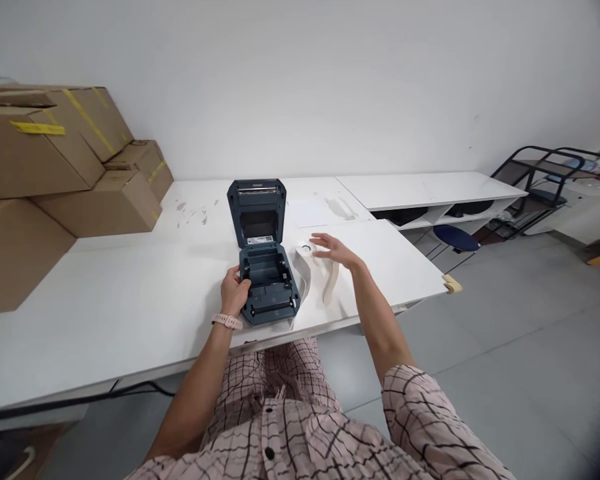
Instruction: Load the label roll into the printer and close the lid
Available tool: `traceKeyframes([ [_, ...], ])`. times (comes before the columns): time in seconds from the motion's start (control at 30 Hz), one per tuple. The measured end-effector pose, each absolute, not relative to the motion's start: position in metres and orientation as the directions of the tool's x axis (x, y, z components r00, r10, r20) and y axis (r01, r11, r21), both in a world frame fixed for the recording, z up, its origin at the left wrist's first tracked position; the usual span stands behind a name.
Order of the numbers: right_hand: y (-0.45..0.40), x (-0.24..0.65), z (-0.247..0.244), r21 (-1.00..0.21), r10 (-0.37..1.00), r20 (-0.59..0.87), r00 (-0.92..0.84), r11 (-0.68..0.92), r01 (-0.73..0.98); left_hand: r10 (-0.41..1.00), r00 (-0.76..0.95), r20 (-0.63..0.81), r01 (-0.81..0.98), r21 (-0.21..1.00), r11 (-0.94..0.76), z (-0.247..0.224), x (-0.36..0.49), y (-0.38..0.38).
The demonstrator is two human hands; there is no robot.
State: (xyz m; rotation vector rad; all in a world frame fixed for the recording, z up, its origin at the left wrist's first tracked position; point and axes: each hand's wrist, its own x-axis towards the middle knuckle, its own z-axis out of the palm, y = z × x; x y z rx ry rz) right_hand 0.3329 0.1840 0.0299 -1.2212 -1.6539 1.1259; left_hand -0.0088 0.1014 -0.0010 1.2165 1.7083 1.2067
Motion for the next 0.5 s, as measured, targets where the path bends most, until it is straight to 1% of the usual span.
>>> traceKeyframes([
  [0.03,0.182,0.348,0.031,-0.963,0.974,0.103,-0.201,0.148,0.225,0.95,-0.31,-0.027,0.293,0.948,0.123,-0.002,-0.009,0.102],
  [0.1,0.179,0.376,0.029,-0.983,0.992,0.118,-0.048,0.123,0.139,0.948,-0.317,-0.027,0.298,0.946,0.126,-0.003,-0.009,0.103],
  [0.17,0.175,0.394,0.018,-0.99,0.993,0.074,0.091,0.062,0.123,0.947,-0.319,-0.029,0.296,0.946,0.129,-0.004,-0.009,0.104],
  [0.2,0.172,0.397,0.011,-0.991,0.993,0.039,0.11,0.024,0.13,0.948,-0.318,-0.033,0.292,0.947,0.131,-0.005,-0.009,0.104],
  [0.3,0.165,0.39,-0.011,-0.988,0.998,-0.051,0.025,-0.054,0.142,0.946,-0.32,-0.044,0.278,0.951,0.138,-0.003,-0.008,0.104],
  [0.4,0.157,0.372,-0.012,-0.99,0.993,-0.082,-0.087,-0.071,0.121,0.945,-0.325,-0.041,0.261,0.957,0.131,-0.002,-0.007,0.102],
  [0.43,0.155,0.366,-0.005,-0.994,0.991,-0.063,-0.116,-0.052,0.097,0.946,-0.32,-0.042,0.252,0.959,0.128,-0.002,-0.007,0.102],
  [0.5,0.149,0.354,0.017,-0.999,0.982,0.04,-0.186,0.043,0.014,0.95,-0.308,-0.049,0.234,0.964,0.125,-0.003,-0.008,0.102],
])
